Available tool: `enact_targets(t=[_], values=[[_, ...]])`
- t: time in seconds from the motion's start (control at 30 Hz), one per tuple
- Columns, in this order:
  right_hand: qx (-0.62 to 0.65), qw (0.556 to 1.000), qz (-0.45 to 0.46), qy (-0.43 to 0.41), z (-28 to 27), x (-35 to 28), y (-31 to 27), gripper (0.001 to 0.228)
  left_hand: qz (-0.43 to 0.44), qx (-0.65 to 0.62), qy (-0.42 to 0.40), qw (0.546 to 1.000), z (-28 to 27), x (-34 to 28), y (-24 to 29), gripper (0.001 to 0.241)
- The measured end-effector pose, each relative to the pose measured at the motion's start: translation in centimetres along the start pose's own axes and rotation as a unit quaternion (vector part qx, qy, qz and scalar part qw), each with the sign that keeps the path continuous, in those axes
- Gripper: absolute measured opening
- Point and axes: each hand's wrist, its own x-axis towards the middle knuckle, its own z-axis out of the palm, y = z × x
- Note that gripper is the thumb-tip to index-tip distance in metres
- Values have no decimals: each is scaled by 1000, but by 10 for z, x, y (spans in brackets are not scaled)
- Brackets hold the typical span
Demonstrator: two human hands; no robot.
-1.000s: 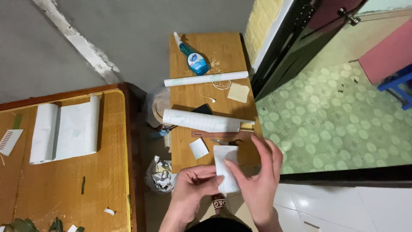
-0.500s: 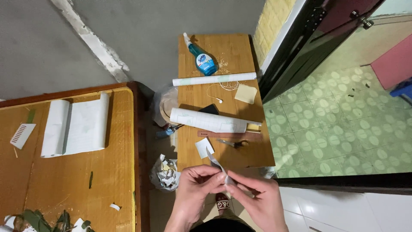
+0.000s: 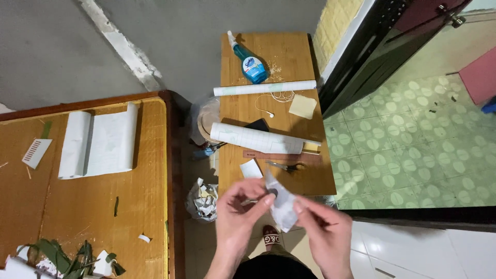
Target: Measuring, cutting, and applying decorative stickers to a tiled wall.
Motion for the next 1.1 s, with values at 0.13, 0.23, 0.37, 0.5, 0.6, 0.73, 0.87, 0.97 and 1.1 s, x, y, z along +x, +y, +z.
enact_targets(t=[0.13, 0.23, 0.37, 0.5, 0.6, 0.73, 0.87, 0.97, 1.1], values=[[197, 978, 25, 58, 1, 7, 6, 31, -115, 12, -69, 991, -7, 7, 9, 82], [242, 969, 18, 38, 2, 8, -7, 29, -100, -49, -80, 991, -3, 5, 8, 37], [77, 994, 80, 25, 15, 3, -45, 69, -27, -31, 41, 998, 5, 5, 14, 34], [-173, 980, -90, 35, 16, -3, -41, 63, -78, -35, 102, 991, 9, 4, 26, 18], [-225, 933, -274, 59, 19, 0, -46, 51, -79, -11, 44, 996, 1, 1, 17, 19], [-225, 946, -233, -26, 12, 10, -37, 57, -21, 29, -101, 994, 1, -5, 20, 30], [-128, 985, -108, 44, 19, 3, -57, 41, -27, -94, -7, 995, 4, -11, 24, 42], [-98, 985, -111, 90, 18, -1, -48, 40, -16, -177, -14, 984, 2, -15, 19, 39], [-122, 981, -102, 113, 23, -5, -55, 53, 78, -13, 45, 996, 10, -17, 34, 31]])
